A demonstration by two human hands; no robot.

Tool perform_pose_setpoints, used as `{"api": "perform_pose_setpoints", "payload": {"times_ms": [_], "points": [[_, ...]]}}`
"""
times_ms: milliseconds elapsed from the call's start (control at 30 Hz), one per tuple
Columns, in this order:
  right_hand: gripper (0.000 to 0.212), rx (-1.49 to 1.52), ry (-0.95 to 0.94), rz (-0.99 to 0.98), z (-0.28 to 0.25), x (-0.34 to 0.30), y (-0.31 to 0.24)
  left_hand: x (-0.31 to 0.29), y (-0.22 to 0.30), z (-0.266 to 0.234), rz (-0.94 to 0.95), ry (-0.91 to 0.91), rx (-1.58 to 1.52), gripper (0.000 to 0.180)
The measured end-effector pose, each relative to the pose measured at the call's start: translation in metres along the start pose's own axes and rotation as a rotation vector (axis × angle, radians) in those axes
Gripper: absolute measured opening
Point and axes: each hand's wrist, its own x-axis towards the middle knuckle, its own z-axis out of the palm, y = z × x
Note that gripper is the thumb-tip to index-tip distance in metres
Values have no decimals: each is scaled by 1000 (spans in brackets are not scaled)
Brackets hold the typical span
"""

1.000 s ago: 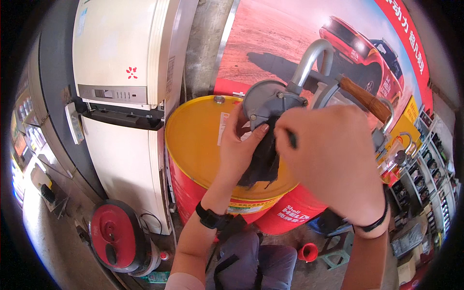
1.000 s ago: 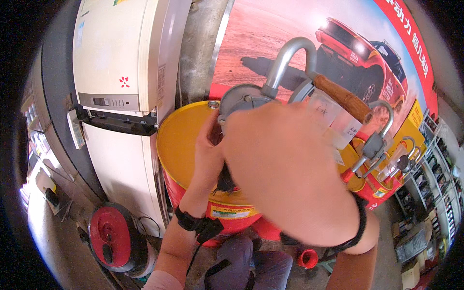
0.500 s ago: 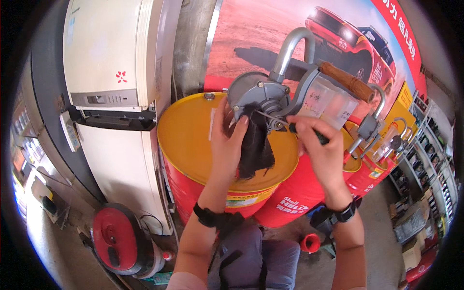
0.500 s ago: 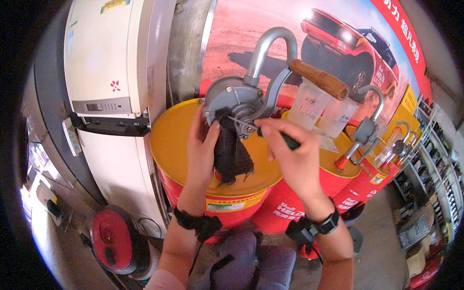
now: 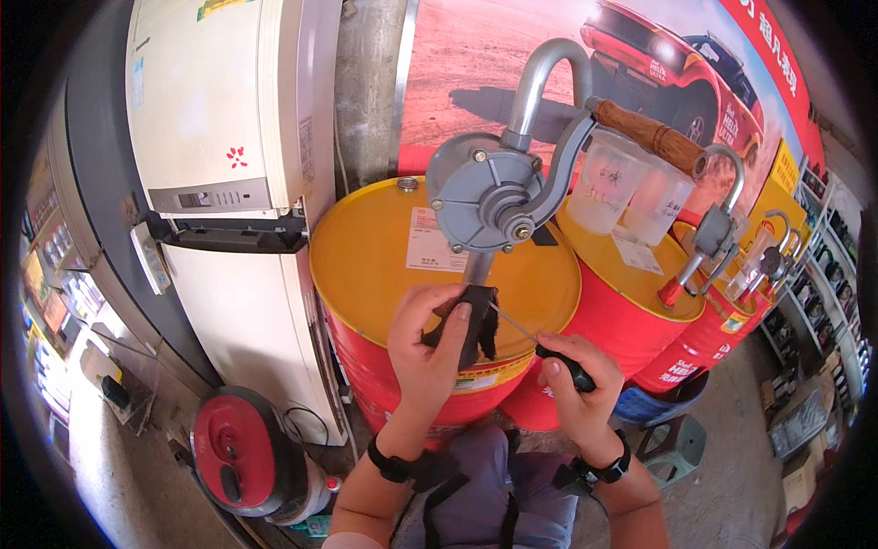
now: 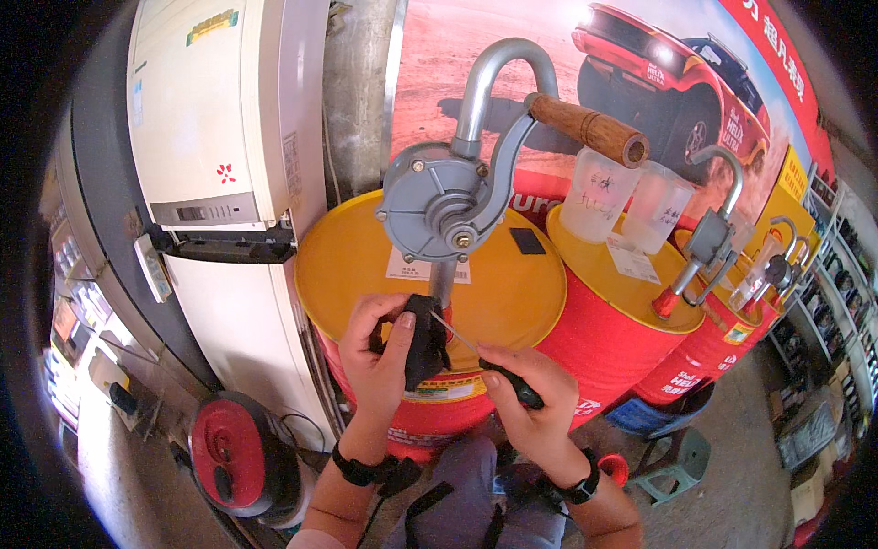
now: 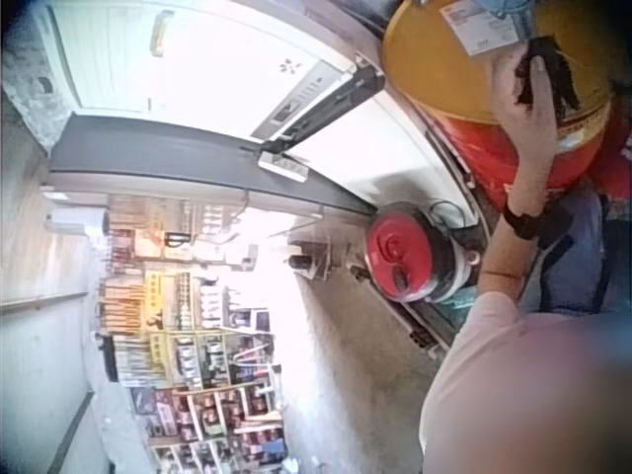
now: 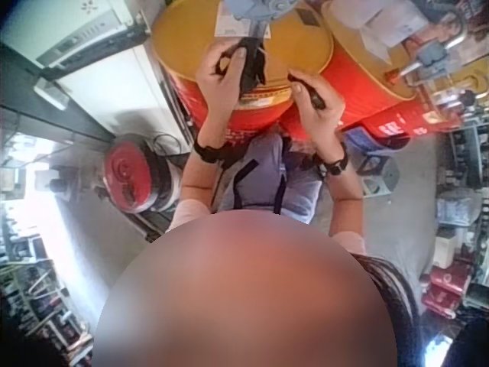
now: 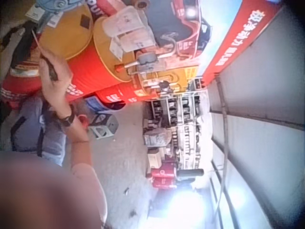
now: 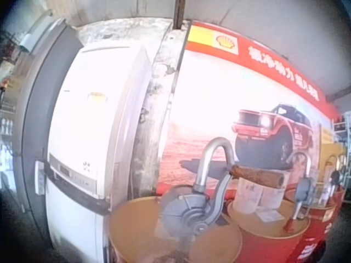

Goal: The person cleans a manual hand pump mounted on a red and yellow drum using a black cloth and a screwdriver. They wipe the pump body and use the screwdriver to clean crevices around the bolts and handle.

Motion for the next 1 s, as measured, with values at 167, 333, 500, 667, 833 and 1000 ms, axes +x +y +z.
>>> {"api": "perform_pose_setpoints", "payload": {"times_ms": [167,333,500,667,833,1000], "points": [[27,-225,34,-107,6,-5,3,-2,-4,5,-14,-8,32,24],[45,-382,110,-202,40,3,14,-2,-3,13,5,9,1,36],[51,-426,96,-171,79,12,26,4,3,6,18,-44,4,39],[52,-371,190,-96,109,14,34,9,5,3,34,-109,74,39],[54,-197,173,-4,124,10,36,11,5,6,97,-122,150,39],[55,-55,184,17,125,0,26,3,11,2,73,-133,169,41]]}}
